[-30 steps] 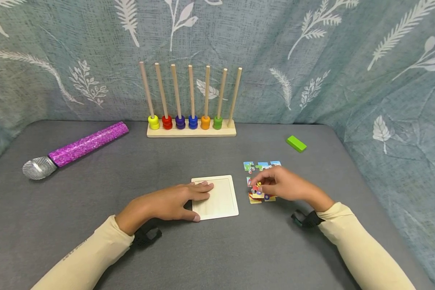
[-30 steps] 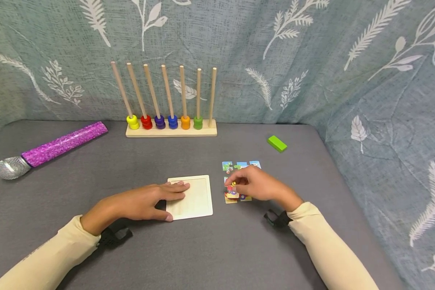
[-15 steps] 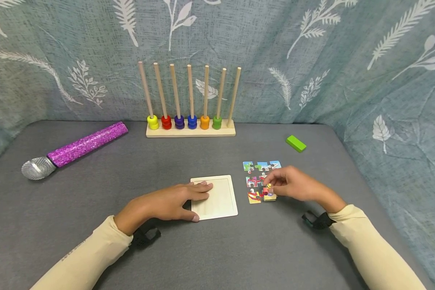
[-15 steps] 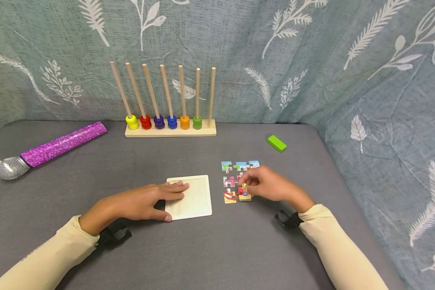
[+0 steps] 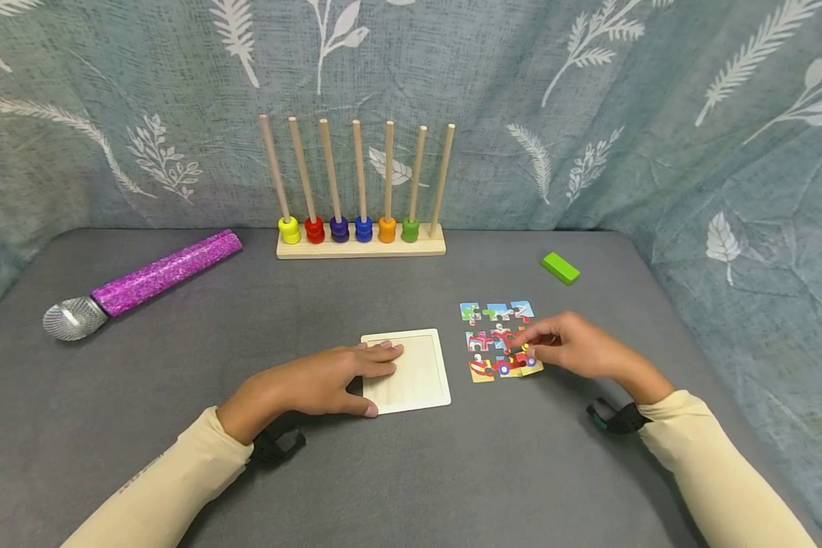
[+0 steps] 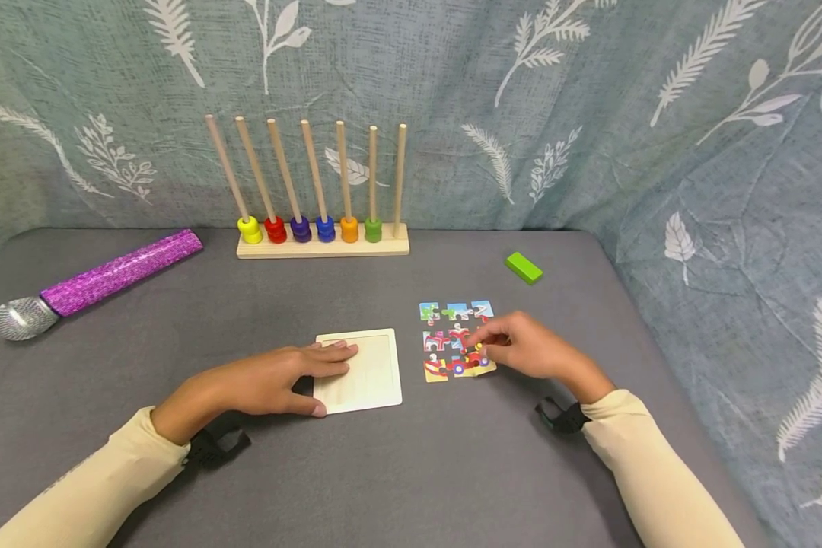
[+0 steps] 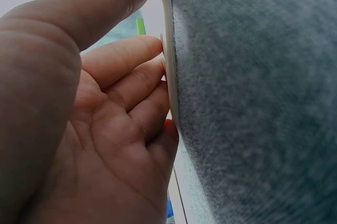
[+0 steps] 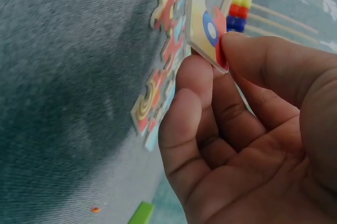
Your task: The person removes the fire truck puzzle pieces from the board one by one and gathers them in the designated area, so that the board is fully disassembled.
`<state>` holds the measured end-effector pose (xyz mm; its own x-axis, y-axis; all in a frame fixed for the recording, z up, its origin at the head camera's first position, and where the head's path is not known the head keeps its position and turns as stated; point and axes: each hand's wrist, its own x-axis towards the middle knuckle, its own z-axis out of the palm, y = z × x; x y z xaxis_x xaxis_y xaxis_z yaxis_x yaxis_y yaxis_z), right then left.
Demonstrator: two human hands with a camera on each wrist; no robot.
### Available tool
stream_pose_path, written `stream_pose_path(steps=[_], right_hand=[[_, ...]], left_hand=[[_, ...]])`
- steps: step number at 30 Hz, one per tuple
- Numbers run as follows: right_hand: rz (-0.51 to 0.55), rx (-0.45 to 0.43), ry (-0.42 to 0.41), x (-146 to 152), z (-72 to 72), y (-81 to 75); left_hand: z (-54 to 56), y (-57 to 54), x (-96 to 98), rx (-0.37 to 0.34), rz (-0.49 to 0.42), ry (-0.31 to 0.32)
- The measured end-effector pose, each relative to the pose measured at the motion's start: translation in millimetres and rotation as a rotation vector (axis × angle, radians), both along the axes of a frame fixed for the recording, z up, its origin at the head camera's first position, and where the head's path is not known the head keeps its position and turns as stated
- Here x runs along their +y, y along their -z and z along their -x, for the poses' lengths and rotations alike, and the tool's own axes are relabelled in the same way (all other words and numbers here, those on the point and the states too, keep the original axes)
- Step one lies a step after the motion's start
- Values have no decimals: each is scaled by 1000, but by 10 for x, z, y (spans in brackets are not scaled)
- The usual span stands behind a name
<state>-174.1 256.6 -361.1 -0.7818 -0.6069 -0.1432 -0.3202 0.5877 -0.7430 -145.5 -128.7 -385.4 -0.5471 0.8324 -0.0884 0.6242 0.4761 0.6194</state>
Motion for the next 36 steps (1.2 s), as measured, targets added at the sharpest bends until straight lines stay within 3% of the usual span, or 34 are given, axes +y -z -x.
stream_pose_path(steps=[15, 25, 36], right_hand=[[-21, -21, 82, 152, -29, 97], [-33, 18, 120, 167, -30, 131], [-60, 48, 158, 176, 6, 64]], left_hand=[[8, 21, -8, 6, 2, 5], [11, 2, 8, -4, 0, 8], [1, -10, 15, -1, -1, -6]])
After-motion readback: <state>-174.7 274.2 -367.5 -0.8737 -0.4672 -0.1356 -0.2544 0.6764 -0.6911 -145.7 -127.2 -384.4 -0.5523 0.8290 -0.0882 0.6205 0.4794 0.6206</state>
